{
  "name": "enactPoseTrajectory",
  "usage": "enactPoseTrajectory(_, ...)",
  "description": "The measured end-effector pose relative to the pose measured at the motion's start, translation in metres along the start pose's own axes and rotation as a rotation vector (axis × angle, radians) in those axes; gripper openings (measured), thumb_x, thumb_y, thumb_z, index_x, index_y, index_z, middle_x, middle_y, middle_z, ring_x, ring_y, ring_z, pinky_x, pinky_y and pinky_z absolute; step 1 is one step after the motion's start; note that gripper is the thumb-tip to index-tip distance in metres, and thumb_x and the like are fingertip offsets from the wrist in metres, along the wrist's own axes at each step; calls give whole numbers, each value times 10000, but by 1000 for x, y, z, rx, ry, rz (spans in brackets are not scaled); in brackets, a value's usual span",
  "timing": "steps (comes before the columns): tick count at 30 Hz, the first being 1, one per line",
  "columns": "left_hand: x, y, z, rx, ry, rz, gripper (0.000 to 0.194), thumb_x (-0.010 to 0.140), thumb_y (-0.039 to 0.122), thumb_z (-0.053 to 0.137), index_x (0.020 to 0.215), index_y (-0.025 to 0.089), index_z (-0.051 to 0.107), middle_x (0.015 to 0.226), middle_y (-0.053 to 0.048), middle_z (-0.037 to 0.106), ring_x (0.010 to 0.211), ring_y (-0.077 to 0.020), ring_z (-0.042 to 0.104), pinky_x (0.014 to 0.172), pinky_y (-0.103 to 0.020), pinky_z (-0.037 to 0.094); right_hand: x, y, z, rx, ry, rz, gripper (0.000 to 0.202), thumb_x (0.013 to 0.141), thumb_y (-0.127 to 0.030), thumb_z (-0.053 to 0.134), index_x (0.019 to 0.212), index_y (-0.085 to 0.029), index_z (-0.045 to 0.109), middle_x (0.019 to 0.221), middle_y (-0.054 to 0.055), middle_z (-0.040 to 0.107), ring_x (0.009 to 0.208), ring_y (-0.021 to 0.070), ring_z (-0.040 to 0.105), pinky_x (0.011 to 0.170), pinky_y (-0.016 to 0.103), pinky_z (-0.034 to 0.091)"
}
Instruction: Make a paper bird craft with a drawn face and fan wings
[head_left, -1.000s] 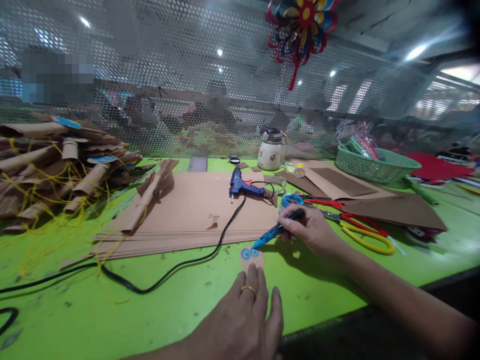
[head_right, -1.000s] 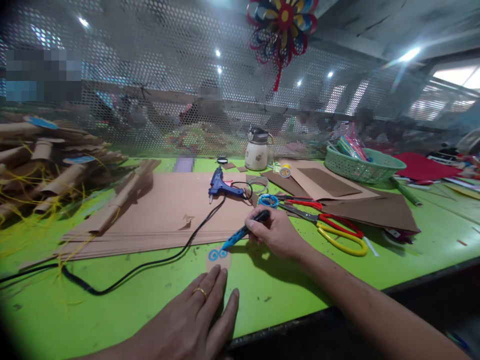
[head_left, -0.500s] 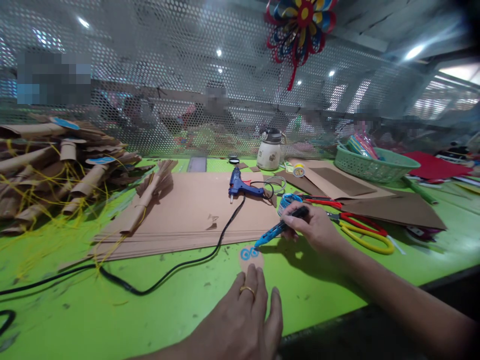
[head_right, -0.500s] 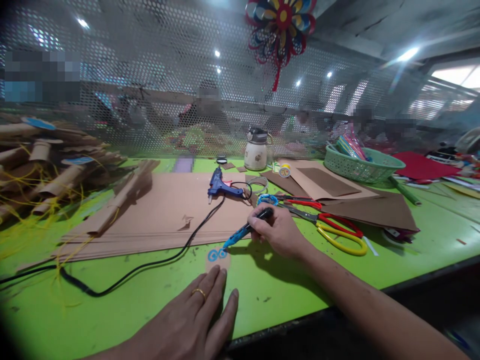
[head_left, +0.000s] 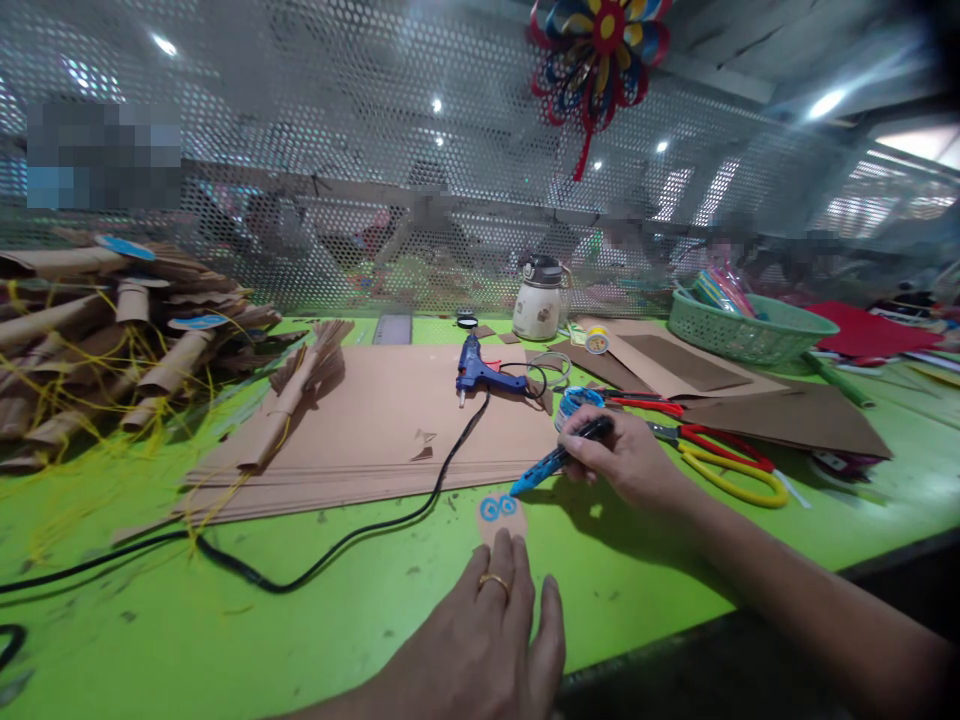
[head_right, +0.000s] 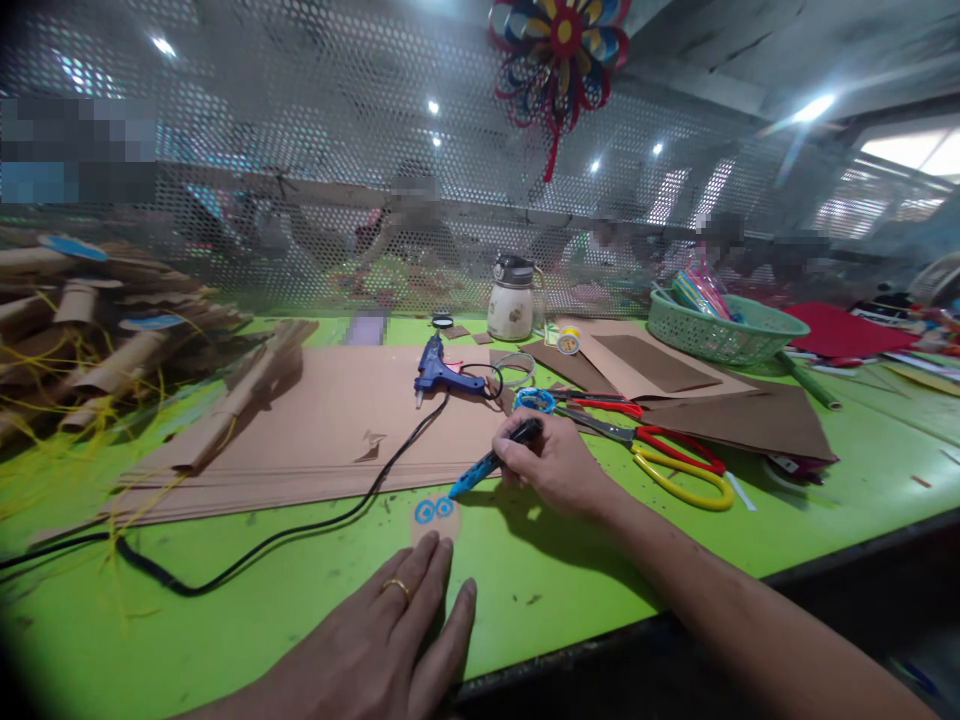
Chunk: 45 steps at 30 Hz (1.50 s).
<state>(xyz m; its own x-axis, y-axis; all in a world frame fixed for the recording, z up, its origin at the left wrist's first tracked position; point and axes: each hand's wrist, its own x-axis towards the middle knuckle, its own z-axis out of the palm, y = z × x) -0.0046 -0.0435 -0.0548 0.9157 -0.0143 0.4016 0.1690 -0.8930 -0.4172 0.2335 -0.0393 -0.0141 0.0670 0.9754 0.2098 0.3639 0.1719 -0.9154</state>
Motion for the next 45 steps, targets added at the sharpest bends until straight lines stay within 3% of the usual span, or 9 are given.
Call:
enactPoseTrajectory(8, 0, 2, -4, 10, 6, -11, 516, 977, 512, 432, 1174, 41, 506, 1080, -293, 678, 1057, -391, 668, 858, -448, 520, -2, -1, 0, 10, 5, -12, 147, 851, -311, 627, 798, -180, 585, 554, -17, 630, 471, 107, 533, 500, 241, 445)
enactPoseTrajectory(22, -5, 5, -2, 2, -108, 7, 564, 945, 475, 509, 1267, 15, 468, 1182, -330, 624, 1153, -415, 606, 928, -496, 484, -2, -4, -2, -28, -11, 2, 147, 846, -304, 625, 768, -187, 579, 531, -28, 611, 447, 98, 505, 474, 230, 411)
enactPoseTrajectory(29, -3, 4, -2, -14, -82, 7, 584, 945, 533, 492, 1231, 24, 484, 1143, -318, 647, 1115, -421, 629, 896, -477, 510, -4, -3, 0, -19, -7, -18, 141, 851, -304, 618, 793, -180, 586, 560, -20, 624, 478, 109, 540, 507, 240, 444)
enactPoseTrajectory(45, -5, 6, -4, -45, -118, -4, 540, 960, 452, 496, 1265, 7, 480, 1190, -350, 606, 1158, -428, 598, 923, -503, 496, -4, -3, -1, -7, 7, -40, 157, 850, -323, 625, 787, -182, 594, 550, -16, 624, 470, 110, 533, 499, 249, 439)
